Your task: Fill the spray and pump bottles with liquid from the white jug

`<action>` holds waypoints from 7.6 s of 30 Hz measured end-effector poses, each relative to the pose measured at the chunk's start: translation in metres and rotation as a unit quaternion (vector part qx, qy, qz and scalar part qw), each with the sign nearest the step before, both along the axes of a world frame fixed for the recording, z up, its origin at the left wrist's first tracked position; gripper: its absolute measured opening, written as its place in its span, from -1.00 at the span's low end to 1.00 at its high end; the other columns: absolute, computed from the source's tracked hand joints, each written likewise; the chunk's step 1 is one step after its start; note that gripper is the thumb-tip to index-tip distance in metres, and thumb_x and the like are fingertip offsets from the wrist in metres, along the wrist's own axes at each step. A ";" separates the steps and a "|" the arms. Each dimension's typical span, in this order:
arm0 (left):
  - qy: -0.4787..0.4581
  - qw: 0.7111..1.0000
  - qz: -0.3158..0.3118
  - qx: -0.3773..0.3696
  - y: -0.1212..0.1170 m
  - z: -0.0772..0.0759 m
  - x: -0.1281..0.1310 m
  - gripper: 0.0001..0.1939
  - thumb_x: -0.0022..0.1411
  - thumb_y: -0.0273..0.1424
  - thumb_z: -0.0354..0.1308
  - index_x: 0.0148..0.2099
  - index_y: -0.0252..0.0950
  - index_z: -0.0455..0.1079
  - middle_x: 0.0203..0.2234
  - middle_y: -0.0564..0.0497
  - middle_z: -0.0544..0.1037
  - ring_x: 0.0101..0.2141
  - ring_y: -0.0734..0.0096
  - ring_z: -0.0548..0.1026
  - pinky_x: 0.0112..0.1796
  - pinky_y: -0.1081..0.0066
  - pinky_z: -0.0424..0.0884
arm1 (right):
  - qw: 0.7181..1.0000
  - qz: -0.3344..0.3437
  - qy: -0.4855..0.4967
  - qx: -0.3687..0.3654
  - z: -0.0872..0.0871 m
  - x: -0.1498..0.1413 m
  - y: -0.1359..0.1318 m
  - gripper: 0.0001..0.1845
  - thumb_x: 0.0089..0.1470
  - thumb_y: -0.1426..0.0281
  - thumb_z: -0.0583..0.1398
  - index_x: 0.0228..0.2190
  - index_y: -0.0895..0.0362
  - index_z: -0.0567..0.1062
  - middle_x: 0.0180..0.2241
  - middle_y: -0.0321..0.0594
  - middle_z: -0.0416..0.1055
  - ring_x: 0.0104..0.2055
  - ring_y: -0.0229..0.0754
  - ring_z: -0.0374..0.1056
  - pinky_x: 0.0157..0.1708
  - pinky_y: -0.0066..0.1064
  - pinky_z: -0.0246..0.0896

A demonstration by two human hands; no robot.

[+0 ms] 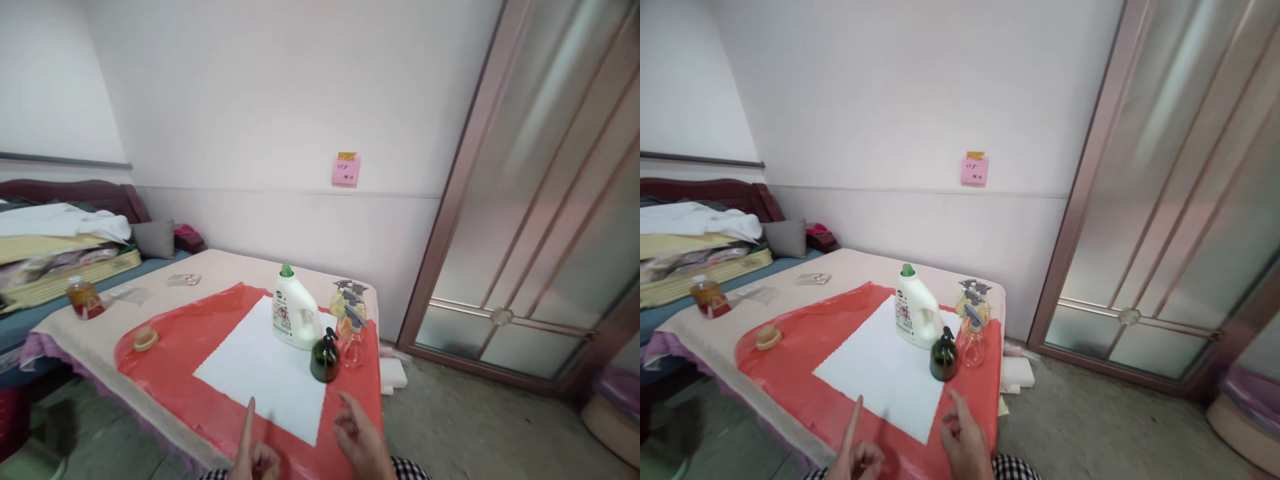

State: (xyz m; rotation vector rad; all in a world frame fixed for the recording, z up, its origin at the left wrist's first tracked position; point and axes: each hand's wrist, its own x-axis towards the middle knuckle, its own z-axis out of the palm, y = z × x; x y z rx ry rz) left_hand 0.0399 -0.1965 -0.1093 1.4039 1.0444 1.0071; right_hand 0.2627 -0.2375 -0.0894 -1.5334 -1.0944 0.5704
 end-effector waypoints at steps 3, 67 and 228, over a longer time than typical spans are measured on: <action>0.009 1.000 -0.011 -0.002 0.010 0.007 0.007 0.01 0.14 -0.13 0.08 0.41 -0.38 -0.42 -0.53 0.08 0.49 -0.48 0.37 0.40 -0.35 0.38 0.29 | 0.999 -0.043 -0.007 0.002 0.007 0.015 0.028 -0.55 -0.07 0.22 0.21 -0.11 0.11 0.46 -0.25 -0.13 0.51 -0.27 -0.08 0.42 -0.24 -0.26 0.34; -0.035 0.999 -0.020 -0.015 0.142 0.086 0.078 -0.14 -0.16 -0.35 0.38 0.18 -0.24 0.11 0.03 -0.14 0.45 0.03 0.04 0.40 0.03 0.19 0.28 | 0.739 0.294 0.604 -0.050 0.029 -0.007 0.141 -0.46 0.05 -0.04 0.16 -0.05 0.03 0.48 0.07 -0.07 0.41 0.07 0.07 0.33 -0.01 -0.06 0.22; -0.378 0.870 0.276 -0.154 0.206 0.084 0.007 -0.53 0.01 -0.06 0.30 -0.18 -0.33 0.44 -0.36 -0.12 0.60 -0.23 0.26 0.54 -0.21 0.34 0.40 | 0.963 0.027 -0.267 0.001 0.284 0.021 0.262 -0.35 -0.16 0.12 0.31 0.01 -0.03 0.41 0.02 -0.16 0.39 0.05 0.04 0.29 0.05 -0.10 0.17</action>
